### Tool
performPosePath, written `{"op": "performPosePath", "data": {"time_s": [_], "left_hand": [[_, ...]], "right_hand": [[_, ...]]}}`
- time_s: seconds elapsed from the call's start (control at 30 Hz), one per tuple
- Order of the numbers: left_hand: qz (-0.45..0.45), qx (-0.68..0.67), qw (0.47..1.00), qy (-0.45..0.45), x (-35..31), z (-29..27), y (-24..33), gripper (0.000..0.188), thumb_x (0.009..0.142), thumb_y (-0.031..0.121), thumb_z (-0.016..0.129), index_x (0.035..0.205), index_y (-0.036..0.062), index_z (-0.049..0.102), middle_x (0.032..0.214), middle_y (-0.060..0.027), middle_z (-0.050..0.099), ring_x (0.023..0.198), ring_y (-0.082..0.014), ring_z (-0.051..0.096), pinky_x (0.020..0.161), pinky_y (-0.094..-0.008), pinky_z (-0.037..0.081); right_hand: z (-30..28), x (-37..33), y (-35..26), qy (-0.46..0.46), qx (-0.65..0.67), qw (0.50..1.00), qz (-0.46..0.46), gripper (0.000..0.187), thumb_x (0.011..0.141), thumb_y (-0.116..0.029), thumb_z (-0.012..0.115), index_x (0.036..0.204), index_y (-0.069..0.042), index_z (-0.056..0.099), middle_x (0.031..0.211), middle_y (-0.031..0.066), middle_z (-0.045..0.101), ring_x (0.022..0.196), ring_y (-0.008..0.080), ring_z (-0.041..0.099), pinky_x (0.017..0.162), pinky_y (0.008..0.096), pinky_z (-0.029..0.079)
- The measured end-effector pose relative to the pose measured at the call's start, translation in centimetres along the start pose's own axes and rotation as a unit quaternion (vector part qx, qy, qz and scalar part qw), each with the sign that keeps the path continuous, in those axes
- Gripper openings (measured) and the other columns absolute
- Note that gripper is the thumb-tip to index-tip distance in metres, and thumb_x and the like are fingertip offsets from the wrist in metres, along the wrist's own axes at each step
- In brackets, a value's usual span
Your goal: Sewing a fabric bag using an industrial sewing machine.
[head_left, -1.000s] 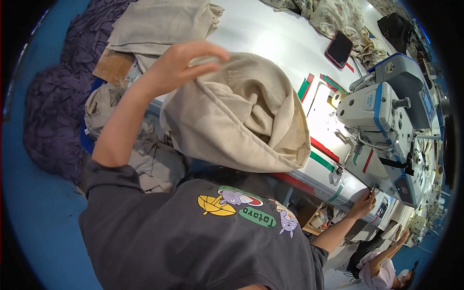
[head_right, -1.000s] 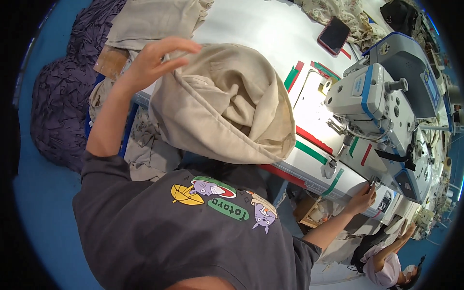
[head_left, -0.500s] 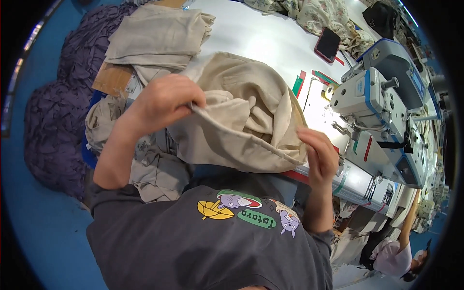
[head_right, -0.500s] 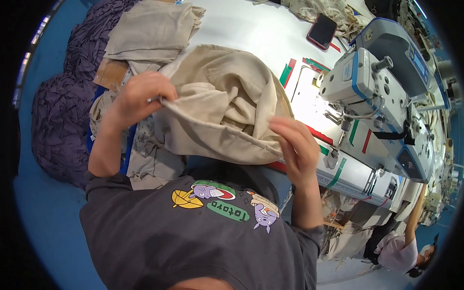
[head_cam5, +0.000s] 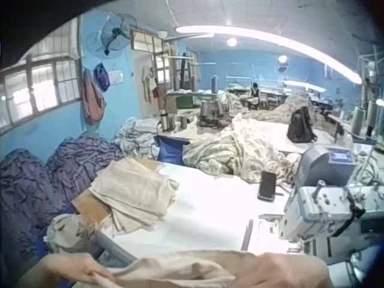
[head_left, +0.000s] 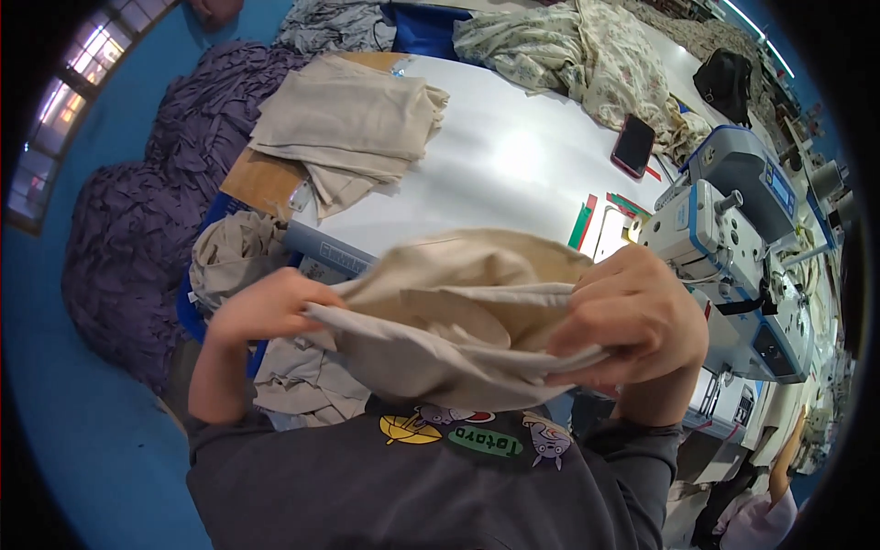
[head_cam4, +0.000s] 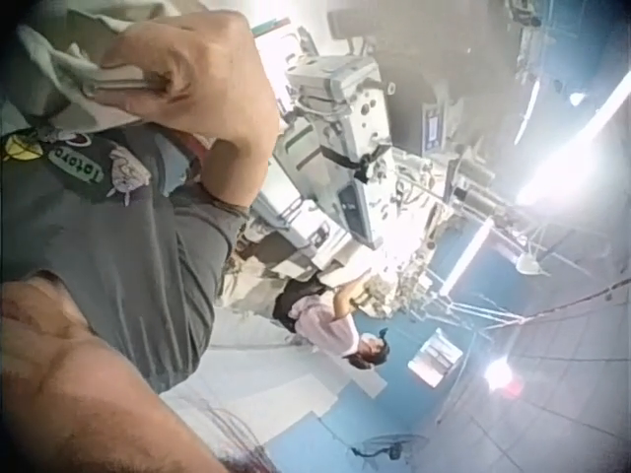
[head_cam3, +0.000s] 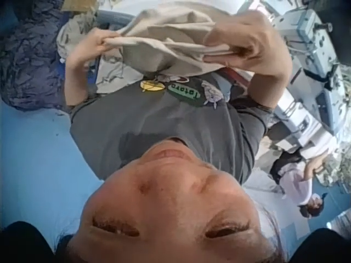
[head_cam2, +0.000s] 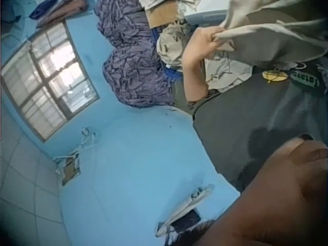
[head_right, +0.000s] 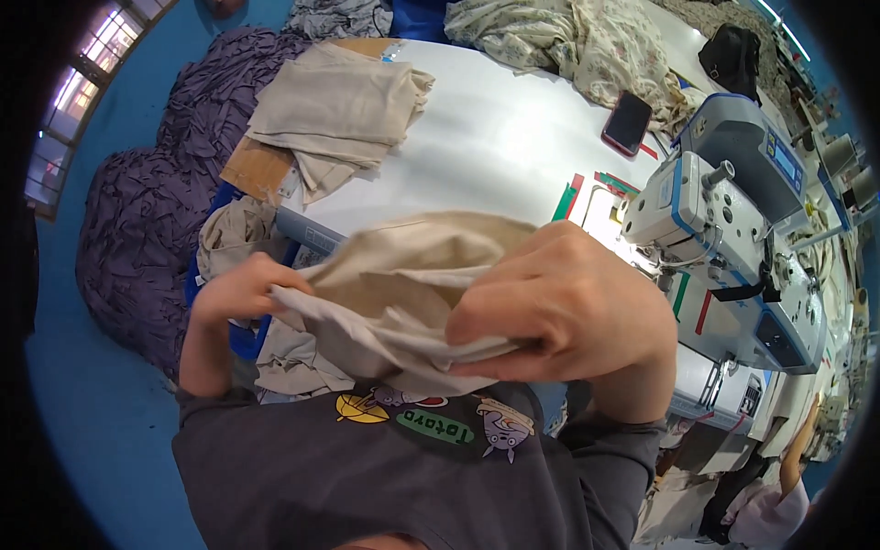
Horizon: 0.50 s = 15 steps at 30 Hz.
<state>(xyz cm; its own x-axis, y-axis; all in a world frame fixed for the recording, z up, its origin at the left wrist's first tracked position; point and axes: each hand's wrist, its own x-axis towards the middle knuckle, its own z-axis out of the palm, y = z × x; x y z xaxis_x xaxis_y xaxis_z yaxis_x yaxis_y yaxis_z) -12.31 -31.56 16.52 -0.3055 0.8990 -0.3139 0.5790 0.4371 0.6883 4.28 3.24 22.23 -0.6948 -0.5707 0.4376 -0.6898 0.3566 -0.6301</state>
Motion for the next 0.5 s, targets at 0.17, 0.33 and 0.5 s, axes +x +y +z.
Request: {"op": "performPosePath", "data": {"time_s": [0.17, 0.33, 0.5], "left_hand": [[0.053, -0.176, 0.894, 0.409, -10.6, -3.1, -2.9, 0.028, 0.098, 0.027, 0.048, 0.096, 0.0023, 0.061, 0.106, -0.0089, 0.062, 0.096, -0.0167, 0.059, 0.092, -0.0322, 0.047], [0.089, 0.066, 0.806, 0.582, -11.3, -6.3, -4.7, 0.036, 0.104, 0.034, 0.042, 0.104, 0.0015, 0.056, 0.098, -0.0046, 0.055, 0.091, -0.0138, 0.053, 0.085, -0.0269, 0.043], [0.156, 0.408, 0.747, 0.501, 8.4, -6.4, 0.0, 0.027, 0.082, 0.021, 0.075, 0.103, 0.0070, 0.066, 0.094, -0.0126, 0.069, 0.083, -0.0315, 0.069, 0.071, -0.0373, 0.055]], "right_hand": [[5.6, -2.5, 3.0, -0.141, -0.009, 0.976, 0.164, 0.028, 0.083, -0.029, 0.071, 0.087, -0.004, 0.060, 0.062, 0.0164, 0.059, 0.063, 0.0401, 0.061, 0.057, 0.0452, 0.047], [9.3, -3.8, 0.2, -0.167, 0.157, 0.970, 0.086, 0.027, 0.090, -0.030, 0.071, 0.096, -0.005, 0.063, 0.061, 0.0132, 0.058, 0.055, 0.0325, 0.060, 0.051, 0.0391, 0.045], [7.2, -13.2, 0.4, 0.044, 0.005, 0.937, 0.346, 0.027, 0.087, -0.022, 0.072, 0.105, -0.005, 0.062, 0.068, 0.0140, 0.060, 0.059, 0.0275, 0.060, 0.057, 0.0372, 0.046]]}}
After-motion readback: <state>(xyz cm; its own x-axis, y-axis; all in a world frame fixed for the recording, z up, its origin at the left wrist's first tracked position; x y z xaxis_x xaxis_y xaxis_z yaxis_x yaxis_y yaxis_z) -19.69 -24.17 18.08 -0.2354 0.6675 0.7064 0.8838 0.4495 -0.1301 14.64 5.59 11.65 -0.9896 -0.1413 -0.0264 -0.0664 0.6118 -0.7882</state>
